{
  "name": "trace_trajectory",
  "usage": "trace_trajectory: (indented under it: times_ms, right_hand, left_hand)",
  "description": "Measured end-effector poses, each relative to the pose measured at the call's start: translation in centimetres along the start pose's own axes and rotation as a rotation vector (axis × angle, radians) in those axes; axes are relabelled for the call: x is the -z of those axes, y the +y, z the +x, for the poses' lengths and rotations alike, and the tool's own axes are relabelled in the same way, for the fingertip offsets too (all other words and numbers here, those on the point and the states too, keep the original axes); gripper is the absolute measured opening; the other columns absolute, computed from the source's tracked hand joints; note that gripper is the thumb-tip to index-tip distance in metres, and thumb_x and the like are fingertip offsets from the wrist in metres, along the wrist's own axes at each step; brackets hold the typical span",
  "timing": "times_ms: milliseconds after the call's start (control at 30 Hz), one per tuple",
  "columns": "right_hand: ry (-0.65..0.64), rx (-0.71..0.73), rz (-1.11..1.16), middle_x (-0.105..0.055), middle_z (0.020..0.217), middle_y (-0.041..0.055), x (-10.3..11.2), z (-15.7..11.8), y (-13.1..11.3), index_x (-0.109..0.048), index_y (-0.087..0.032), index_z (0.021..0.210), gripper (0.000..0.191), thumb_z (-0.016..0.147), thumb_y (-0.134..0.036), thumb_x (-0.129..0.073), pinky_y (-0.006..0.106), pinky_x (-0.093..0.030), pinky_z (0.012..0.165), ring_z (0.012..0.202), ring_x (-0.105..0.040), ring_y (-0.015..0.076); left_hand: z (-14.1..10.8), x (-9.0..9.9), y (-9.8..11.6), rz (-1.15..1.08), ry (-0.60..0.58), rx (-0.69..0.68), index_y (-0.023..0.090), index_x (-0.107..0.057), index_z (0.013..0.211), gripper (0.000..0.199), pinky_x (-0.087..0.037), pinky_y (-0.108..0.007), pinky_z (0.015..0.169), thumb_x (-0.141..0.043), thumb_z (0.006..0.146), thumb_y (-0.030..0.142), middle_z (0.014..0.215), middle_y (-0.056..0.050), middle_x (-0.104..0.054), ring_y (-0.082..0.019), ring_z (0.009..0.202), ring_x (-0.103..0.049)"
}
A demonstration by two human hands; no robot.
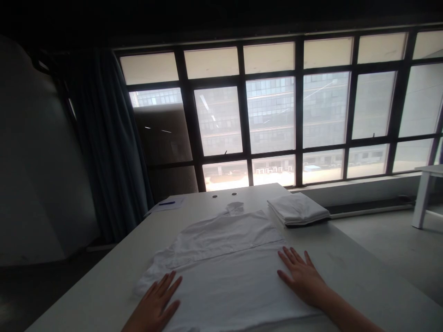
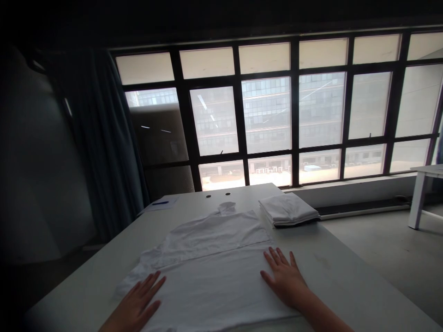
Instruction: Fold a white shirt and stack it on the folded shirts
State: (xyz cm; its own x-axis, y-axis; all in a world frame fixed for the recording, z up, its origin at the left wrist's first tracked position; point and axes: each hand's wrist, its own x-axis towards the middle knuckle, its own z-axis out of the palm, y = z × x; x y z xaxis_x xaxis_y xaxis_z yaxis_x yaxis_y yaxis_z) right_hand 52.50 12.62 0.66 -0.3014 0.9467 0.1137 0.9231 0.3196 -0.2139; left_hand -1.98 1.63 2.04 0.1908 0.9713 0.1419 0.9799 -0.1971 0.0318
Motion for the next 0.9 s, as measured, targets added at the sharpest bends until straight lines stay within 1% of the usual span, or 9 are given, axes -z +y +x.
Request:
trace_trajectory:
  times_ms: [133, 200, 267, 333, 433, 533, 667, 800, 900]
  right_hand:
    - [0.131, -0.255, -0.161, -0.033, 0.162, 0.0116, 0.2, 0.8, 1.3, -0.044, -0.019, 0.152, 0.066, 0.095, -0.053, -0.041, 0.073, 0.005, 0.115, 0.151, -0.02, 0.0416]
    - [0.224, -0.235, -0.199, -0.033, 0.162, 0.0126, 0.6, 1.0, 0.8, -0.048, -0.017, 0.149, 0.061, 0.093, -0.042, -0.045, 0.071, 0.005, 0.116, 0.151, -0.02, 0.041]
    - [0.265, -0.123, -0.164, -0.035, 0.162, 0.011, 1.0, 0.8, -0.5, -0.052, -0.019, 0.145, 0.057, 0.092, -0.037, -0.045, 0.064, 0.002, 0.12, 0.151, -0.022, 0.0364]
    - [0.231, -0.022, -0.083, -0.036, 0.161, 0.0089, 0.9, 0.2, -2.2, -0.056, -0.024, 0.142, 0.052, 0.094, -0.042, -0.045, 0.06, -0.001, 0.121, 0.15, -0.025, 0.0334]
    - [0.104, 0.006, 0.031, -0.034, 0.162, 0.0071, -0.4, -1.1, -4.5, -0.054, -0.031, 0.144, 0.06, 0.093, -0.062, -0.044, 0.069, 0.0, 0.118, 0.15, -0.023, 0.0387]
    - [0.017, 0.015, 0.077, -0.028, 0.164, 0.0066, -1.7, -1.8, -5.6, -0.043, -0.034, 0.152, 0.074, 0.091, -0.075, -0.039, 0.075, 0.004, 0.114, 0.151, -0.018, 0.0425]
    - [-0.009, 0.057, 0.061, -0.026, 0.165, 0.0047, -1.4, -0.8, -5.3, -0.036, -0.034, 0.155, 0.074, 0.094, -0.074, -0.032, 0.07, 0.006, 0.116, 0.152, -0.016, 0.0389]
    - [-0.01, 0.047, 0.038, -0.029, 0.164, 0.006, -0.6, 0.6, -5.1, -0.039, -0.033, 0.154, 0.071, 0.094, -0.071, -0.034, 0.068, 0.002, 0.117, 0.152, -0.019, 0.0375]
    - [0.009, 0.028, 0.022, -0.032, 0.163, 0.0079, -0.5, 0.8, -5.3, -0.042, -0.029, 0.153, 0.069, 0.095, -0.067, -0.036, 0.067, 0.0, 0.118, 0.151, -0.021, 0.0369]
  left_hand:
    - [-0.3, 0.1, -0.9, 0.005, 0.001, 0.095, 0.041, -0.036, 0.152, 0.061, -0.031, -0.053, 0.122, -0.042, 0.097, 0.067, 0.162, 0.002, -0.032, -0.029, 0.149, -0.031]
    - [-0.3, 0.7, -0.6, 0.012, 0.035, 0.114, 0.037, -0.044, 0.15, 0.062, -0.035, -0.053, 0.12, -0.043, 0.095, 0.069, 0.16, 0.0, -0.037, -0.03, 0.147, -0.036]
    - [-0.4, 1.3, -0.2, 0.023, 0.086, 0.087, 0.038, -0.051, 0.146, 0.06, -0.04, -0.052, 0.117, -0.047, 0.094, 0.068, 0.157, 0.0, -0.044, -0.031, 0.144, -0.042]
    - [-0.5, 1.6, 0.2, 0.023, 0.117, 0.016, 0.043, -0.053, 0.143, 0.055, -0.045, -0.049, 0.114, -0.05, 0.093, 0.066, 0.154, 0.003, -0.049, -0.03, 0.14, -0.048]
    - [-0.7, 0.8, 0.5, 0.012, 0.101, -0.058, 0.049, -0.049, 0.143, 0.052, -0.05, -0.046, 0.11, -0.051, 0.094, 0.064, 0.153, 0.005, -0.05, -0.028, 0.136, -0.053]
    - [-0.6, -0.7, 0.5, 0.028, 0.083, -0.056, 0.047, -0.04, 0.149, 0.062, -0.045, -0.049, 0.113, -0.052, 0.092, 0.068, 0.157, 0.002, -0.042, -0.031, 0.141, -0.047]
    - [0.4, -1.8, 0.1, 0.045, 0.04, -0.046, 0.042, -0.033, 0.153, 0.068, -0.036, -0.052, 0.118, -0.047, 0.093, 0.07, 0.161, -0.001, -0.034, -0.031, 0.146, -0.038]
    - [2.0, -1.1, -0.1, 0.038, 0.091, -0.043, 0.038, -0.047, 0.149, 0.065, -0.041, -0.048, 0.115, -0.048, 0.092, 0.071, 0.157, -0.004, -0.044, -0.032, 0.141, -0.047]
    - [2.1, 0.6, 1.1, -0.009, 0.173, -0.051, 0.033, -0.063, 0.135, 0.056, -0.047, -0.045, 0.108, -0.051, 0.091, 0.066, 0.143, -0.009, -0.062, -0.032, 0.128, -0.059]
